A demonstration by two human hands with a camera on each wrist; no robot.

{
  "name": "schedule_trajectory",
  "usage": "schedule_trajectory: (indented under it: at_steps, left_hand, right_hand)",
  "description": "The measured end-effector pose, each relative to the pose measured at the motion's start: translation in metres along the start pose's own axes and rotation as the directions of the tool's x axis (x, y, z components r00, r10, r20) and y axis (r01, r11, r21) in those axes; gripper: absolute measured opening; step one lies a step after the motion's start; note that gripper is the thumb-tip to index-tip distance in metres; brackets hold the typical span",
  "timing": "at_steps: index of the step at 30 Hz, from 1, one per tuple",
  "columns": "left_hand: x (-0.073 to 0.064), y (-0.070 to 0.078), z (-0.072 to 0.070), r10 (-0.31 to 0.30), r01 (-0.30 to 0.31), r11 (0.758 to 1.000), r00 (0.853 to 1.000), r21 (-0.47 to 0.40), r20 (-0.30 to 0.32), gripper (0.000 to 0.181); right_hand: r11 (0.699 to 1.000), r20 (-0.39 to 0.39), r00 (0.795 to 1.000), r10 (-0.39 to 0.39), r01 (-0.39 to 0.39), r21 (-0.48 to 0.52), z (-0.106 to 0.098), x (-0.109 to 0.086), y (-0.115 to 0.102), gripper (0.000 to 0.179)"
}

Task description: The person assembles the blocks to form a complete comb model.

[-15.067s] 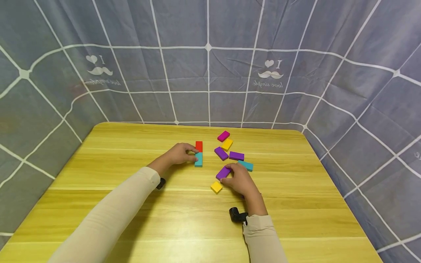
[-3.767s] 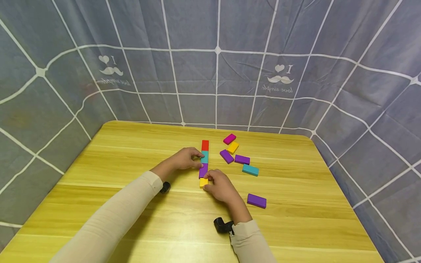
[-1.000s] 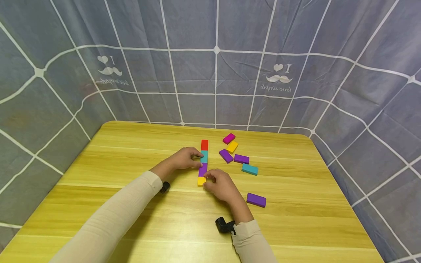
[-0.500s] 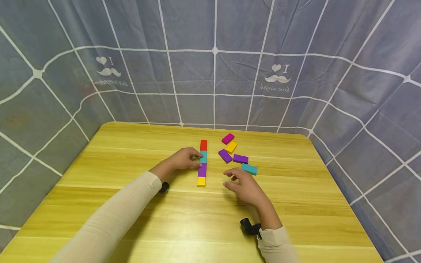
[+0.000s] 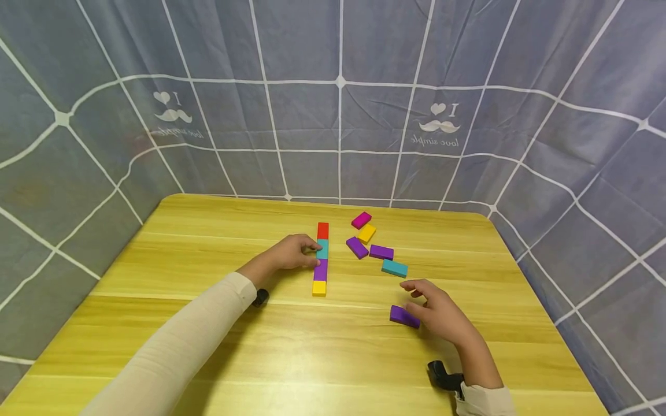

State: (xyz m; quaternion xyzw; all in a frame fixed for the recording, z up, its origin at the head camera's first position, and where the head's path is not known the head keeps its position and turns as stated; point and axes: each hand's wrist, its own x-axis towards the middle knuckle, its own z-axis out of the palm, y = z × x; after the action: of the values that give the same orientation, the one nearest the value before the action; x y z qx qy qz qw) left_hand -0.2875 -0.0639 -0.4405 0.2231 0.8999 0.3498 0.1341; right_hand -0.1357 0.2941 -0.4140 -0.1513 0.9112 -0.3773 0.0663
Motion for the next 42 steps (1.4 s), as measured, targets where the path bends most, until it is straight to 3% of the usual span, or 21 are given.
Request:
schedule_trajectory:
  at_steps: [4, 11, 21, 34, 37, 42]
  left_hand:
    - [-0.001, 0.0, 0.0, -0.007, 0.007, 1.0, 1.0, 0.0, 0.003, 0.042]
    - [-0.001, 0.001, 0.001, -0.023, 0.023, 1.0, 1.0, -0.012, 0.004, 0.042]
    - [-0.001, 0.001, 0.001, -0.015, 0.015, 1.0, 1.0, -0.005, 0.004, 0.042]
    - [-0.003, 0.003, 0.0, -0.01, 0.01, 1.0, 1.0, 0.015, -0.001, 0.043]
    - [-0.003, 0.003, -0.001, -0.013, 0.013, 1.0, 1.0, 0.007, -0.002, 0.043]
    - [-0.002, 0.002, -0.001, -0.018, 0.018, 1.0, 1.0, 0.0, 0.001, 0.043]
  right_hand:
    - [0.999, 0.069, 0.997, 0.039, -0.039, -0.003, -0.004, -0.005, 0.01, 0.037]
    - [1.0, 0.176, 0.984, 0.017, -0.02, 0.015, -0.004, -0.008, 0.018, 0.032]
    - [1.0, 0.14, 0.99, 0.02, -0.019, -0.01, 0.004, -0.006, 0.02, 0.033]
    - [0.996, 0.072, 0.993, 0.091, -0.089, -0.023, 0.01, -0.002, 0.02, 0.048]
    - [0.995, 0.093, 0.991, 0.094, -0.097, 0.024, 0.009, -0.004, 0.022, 0.054]
    - [0.989, 0.182, 0.983, 0.034, -0.059, 0.135, 0.005, -0.008, 0.028, 0.064]
